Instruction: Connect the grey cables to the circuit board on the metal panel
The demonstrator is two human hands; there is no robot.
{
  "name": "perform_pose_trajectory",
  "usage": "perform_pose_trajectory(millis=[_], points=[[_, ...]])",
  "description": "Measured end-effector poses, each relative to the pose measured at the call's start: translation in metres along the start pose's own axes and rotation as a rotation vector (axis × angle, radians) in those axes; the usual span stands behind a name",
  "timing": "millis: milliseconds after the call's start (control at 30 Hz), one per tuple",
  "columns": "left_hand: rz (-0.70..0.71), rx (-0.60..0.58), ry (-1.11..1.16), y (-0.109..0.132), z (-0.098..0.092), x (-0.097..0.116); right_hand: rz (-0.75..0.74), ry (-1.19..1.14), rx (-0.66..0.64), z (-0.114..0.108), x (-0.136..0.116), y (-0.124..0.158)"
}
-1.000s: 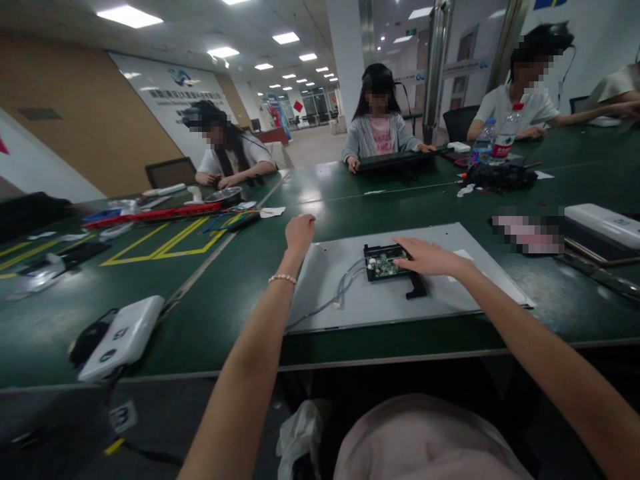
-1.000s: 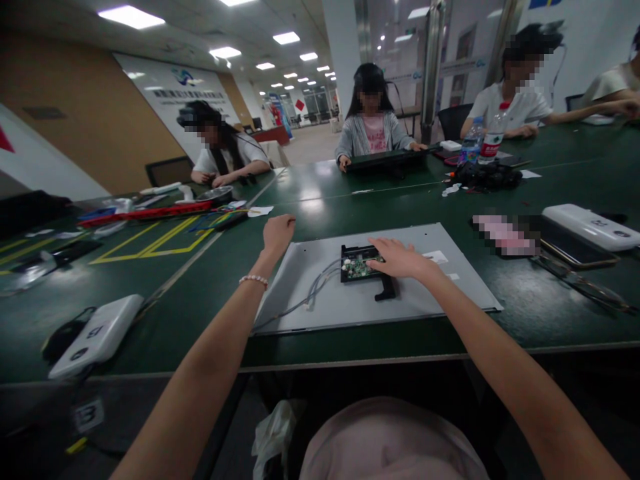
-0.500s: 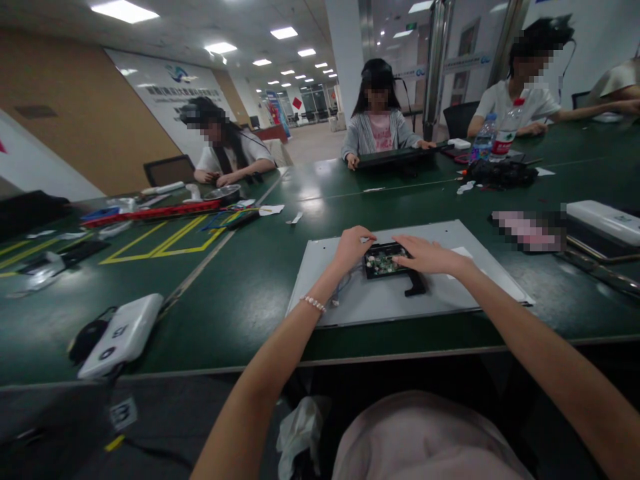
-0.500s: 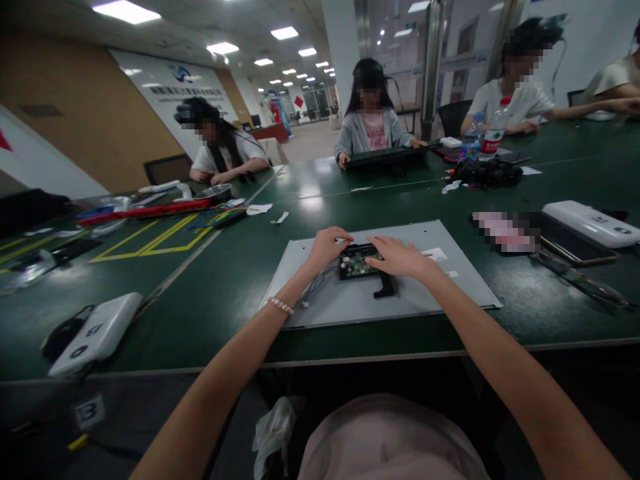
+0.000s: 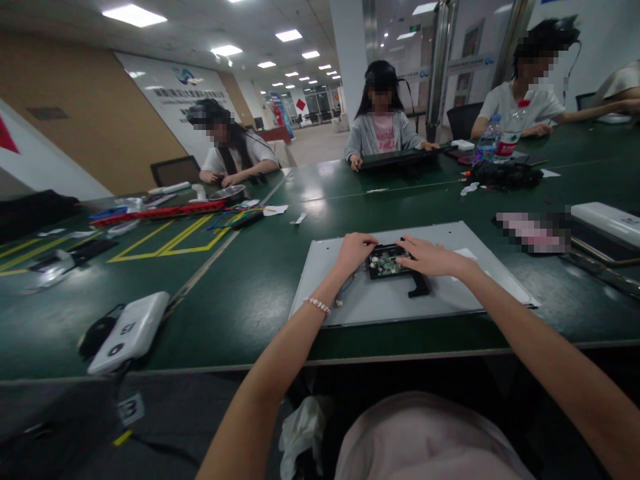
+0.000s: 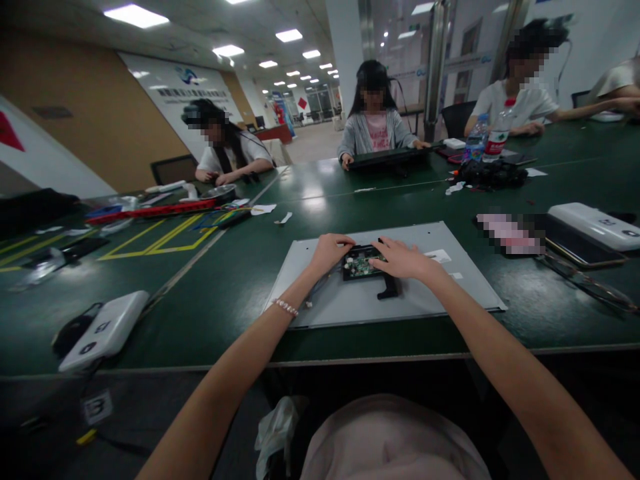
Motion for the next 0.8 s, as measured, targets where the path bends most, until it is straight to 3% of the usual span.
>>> perform_pose_trajectory(millis=[267, 800], points=[[0.018, 0.053, 0.051, -0.0013, 0.0017, -0.0032, 0.003, 0.021, 0.009, 0.0016, 0.0002, -0.0016], [-0.042, -0.005, -0.02, 0.0035, 0.0018, -0.0003, 0.003, 0.021, -0.035, 0.006, 0.003, -0.002]])
Point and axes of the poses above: each hand's wrist, its own y-axis away from the middle knuckle, its own z-axis out of the palm, x = y × z, the point moved 6 cm from there along -y, towards the middle knuckle, and after that the axes turned 12 degrees about -z, right-handed, at the moved point
